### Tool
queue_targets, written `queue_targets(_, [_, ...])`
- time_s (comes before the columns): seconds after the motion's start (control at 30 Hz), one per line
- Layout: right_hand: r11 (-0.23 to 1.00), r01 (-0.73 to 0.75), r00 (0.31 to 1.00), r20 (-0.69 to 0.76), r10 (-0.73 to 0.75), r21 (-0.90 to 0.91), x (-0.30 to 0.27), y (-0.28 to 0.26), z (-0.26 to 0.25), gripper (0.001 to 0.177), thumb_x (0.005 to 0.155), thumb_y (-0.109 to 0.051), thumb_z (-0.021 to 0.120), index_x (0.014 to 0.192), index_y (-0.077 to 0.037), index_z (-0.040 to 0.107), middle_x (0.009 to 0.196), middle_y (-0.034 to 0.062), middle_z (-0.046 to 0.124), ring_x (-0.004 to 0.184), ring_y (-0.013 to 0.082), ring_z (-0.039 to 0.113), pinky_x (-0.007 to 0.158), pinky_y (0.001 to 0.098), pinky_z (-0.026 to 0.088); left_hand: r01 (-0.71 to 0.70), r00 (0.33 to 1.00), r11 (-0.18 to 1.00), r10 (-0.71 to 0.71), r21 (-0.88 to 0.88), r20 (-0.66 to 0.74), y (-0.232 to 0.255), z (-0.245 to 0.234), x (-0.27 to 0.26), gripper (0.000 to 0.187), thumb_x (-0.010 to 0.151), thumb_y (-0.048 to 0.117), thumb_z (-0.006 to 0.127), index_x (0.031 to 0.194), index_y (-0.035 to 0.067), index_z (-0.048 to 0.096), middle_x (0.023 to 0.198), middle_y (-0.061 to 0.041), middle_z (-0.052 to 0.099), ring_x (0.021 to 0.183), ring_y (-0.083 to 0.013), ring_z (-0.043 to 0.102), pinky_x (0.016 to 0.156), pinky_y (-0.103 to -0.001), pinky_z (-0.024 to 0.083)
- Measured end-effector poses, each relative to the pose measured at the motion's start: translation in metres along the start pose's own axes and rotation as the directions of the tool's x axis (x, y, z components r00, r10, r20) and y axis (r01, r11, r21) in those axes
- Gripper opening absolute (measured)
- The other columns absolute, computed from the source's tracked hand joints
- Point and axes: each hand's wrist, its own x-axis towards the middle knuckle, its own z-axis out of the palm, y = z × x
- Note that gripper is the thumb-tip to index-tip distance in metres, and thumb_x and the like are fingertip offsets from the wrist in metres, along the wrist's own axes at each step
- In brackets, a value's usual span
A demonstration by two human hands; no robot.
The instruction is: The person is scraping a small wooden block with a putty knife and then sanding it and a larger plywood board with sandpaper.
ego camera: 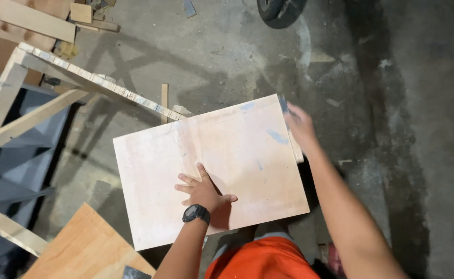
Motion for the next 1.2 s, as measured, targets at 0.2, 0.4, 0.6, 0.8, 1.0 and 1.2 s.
queue_targets(0.2, [0.959, -0.283, 0.959, 0.010, 0.283, -0.028, -0.201, 0.014, -0.056, 0.057, 0.107, -0.023, 0.064, 0.160, -0.003, 0.057, 0.167, 0.0249, 0.053, 0.154, 0.0417, 0.048, 0.130, 0.0557, 0.039, -0.023, 0.999, 0.999, 0.024, -0.034, 0.039, -0.004, -0.002, 0.003, 0.160, 0.080, 0.072, 0.094, 0.176, 0.020, -0.022, 0.175, -0.045, -0.014, 0.163, -0.0651, 0.001, 0.116, -0.080, 0.034])
queue_targets(0.4, [0.933, -0.350, 0.936, 0.008, 0.352, -0.081, -0.158, -0.006, -0.046, 0.057, 0.109, -0.028, 0.064, 0.163, -0.013, 0.056, 0.169, 0.0223, 0.050, 0.155, 0.0405, 0.048, 0.130, 0.0586, 0.039, -0.028, 0.998, 0.999, 0.029, -0.033, 0.047, -0.004, -0.002, 0.004, 0.160, 0.078, 0.074, 0.094, 0.177, 0.020, -0.021, 0.175, -0.046, -0.015, 0.162, -0.0658, 0.000, 0.116, -0.080, 0.034])
queue_targets(0.6, [0.947, 0.295, 0.952, -0.051, -0.303, -0.127, 0.108, 0.034, 0.017, 0.045, 0.106, -0.022, 0.071, 0.146, -0.001, 0.070, 0.145, 0.0295, 0.067, 0.139, 0.0462, 0.060, 0.121, 0.0553, 0.044, -0.016, 0.997, 0.998, 0.021, -0.057, 0.076, 0.002, -0.018, -0.012, 0.157, 0.080, 0.068, 0.094, 0.177, 0.018, -0.020, 0.174, -0.046, -0.017, 0.162, -0.0665, -0.002, 0.118, -0.080, 0.031])
queue_targets(0.8, [0.611, 0.479, 0.769, -0.035, -0.639, -0.631, 0.148, -0.005, 0.059, 0.047, 0.097, -0.025, 0.083, 0.144, -0.025, 0.078, 0.129, 0.0062, 0.080, 0.110, 0.0319, 0.068, 0.103, 0.0460, 0.050, -0.008, 0.997, 0.998, 0.013, -0.059, 0.076, 0.003, -0.016, -0.010, 0.159, 0.079, 0.067, 0.095, 0.177, 0.020, -0.021, 0.175, -0.045, -0.017, 0.162, -0.0658, -0.002, 0.119, -0.080, 0.031])
queue_targets(1.0, [0.496, 0.433, 0.851, 0.160, -0.500, -0.753, 0.029, -0.042, 0.068, 0.046, 0.102, -0.023, 0.075, 0.146, -0.038, 0.072, 0.134, 0.0136, 0.058, 0.128, 0.0407, 0.056, 0.101, 0.0564, 0.053, -0.033, 0.997, 0.997, 0.038, -0.069, 0.068, -0.002, -0.020, -0.017, 0.156, 0.082, 0.067, 0.093, 0.177, 0.019, -0.020, 0.175, -0.045, -0.016, 0.162, -0.0657, -0.002, 0.119, -0.079, 0.032])
queue_targets(1.2, [0.267, 0.580, 0.618, 0.202, -0.760, -0.770, 0.087, -0.029, 0.062, 0.064, 0.083, -0.027, 0.085, 0.145, -0.023, 0.070, 0.104, 0.0112, 0.057, 0.098, 0.0362, 0.062, 0.083, 0.0516, 0.056, -0.024, 0.997, 0.997, 0.029, -0.076, 0.070, -0.001, -0.014, -0.011, 0.157, 0.080, 0.069, 0.093, 0.176, 0.021, -0.021, 0.175, -0.044, -0.019, 0.163, -0.0644, -0.003, 0.119, -0.079, 0.031])
